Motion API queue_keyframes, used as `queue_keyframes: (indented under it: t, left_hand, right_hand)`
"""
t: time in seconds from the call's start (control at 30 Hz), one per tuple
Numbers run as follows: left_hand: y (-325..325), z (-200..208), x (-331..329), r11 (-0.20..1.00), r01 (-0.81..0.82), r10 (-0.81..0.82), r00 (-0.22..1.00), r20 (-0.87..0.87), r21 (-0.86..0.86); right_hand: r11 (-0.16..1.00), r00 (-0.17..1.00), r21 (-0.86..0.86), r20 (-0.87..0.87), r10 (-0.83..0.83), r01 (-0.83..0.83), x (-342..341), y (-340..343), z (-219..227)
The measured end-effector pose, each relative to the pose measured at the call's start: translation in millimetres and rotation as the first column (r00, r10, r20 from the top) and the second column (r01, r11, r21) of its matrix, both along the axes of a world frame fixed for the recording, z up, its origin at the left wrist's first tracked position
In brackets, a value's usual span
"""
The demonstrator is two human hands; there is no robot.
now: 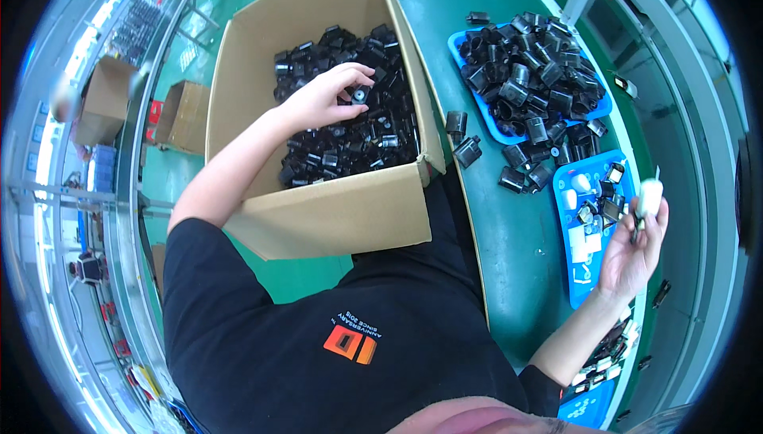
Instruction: Assembling black plastic housing components with internal parts on a factory assembly line.
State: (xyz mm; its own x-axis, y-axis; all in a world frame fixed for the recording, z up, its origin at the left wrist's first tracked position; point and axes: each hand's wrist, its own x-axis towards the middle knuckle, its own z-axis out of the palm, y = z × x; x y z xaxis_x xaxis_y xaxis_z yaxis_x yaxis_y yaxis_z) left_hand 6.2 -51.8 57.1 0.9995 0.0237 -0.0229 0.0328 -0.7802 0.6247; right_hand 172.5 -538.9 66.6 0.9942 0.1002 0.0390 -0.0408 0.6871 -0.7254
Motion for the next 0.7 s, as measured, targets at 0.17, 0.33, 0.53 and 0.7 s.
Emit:
queue_keyframes:
  t: [0.17, 0.33, 0.53, 0.7]
  left_hand:
    - [-70, 53, 18, 0.995, 0.051, -0.080, 0.925, 0.371, 0.086]
    - [-160, 75, 50, 0.782, 0.260, -0.114, 0.953, 0.280, -0.566]
    - [-216, 54, 92, 0.604, 0.439, -0.311, 0.898, 0.310, -0.665]
    - [-220, 43, 96, 0.466, 0.420, -0.273, 0.905, 0.325, -0.779]
  right_hand:
    - [0.997, 0.993, -0.018, 0.095, 0.073, -0.072, -9, 44, 14]
    - [0.978, 0.966, -0.023, 0.154, 0.207, -0.206, -28, 63, 9]
    - [0.958, 0.946, -0.281, 0.291, 0.142, -0.057, -28, 67, 4]
    - [0.953, 0.938, -0.264, 0.266, 0.220, -0.149, -30, 77, 5]
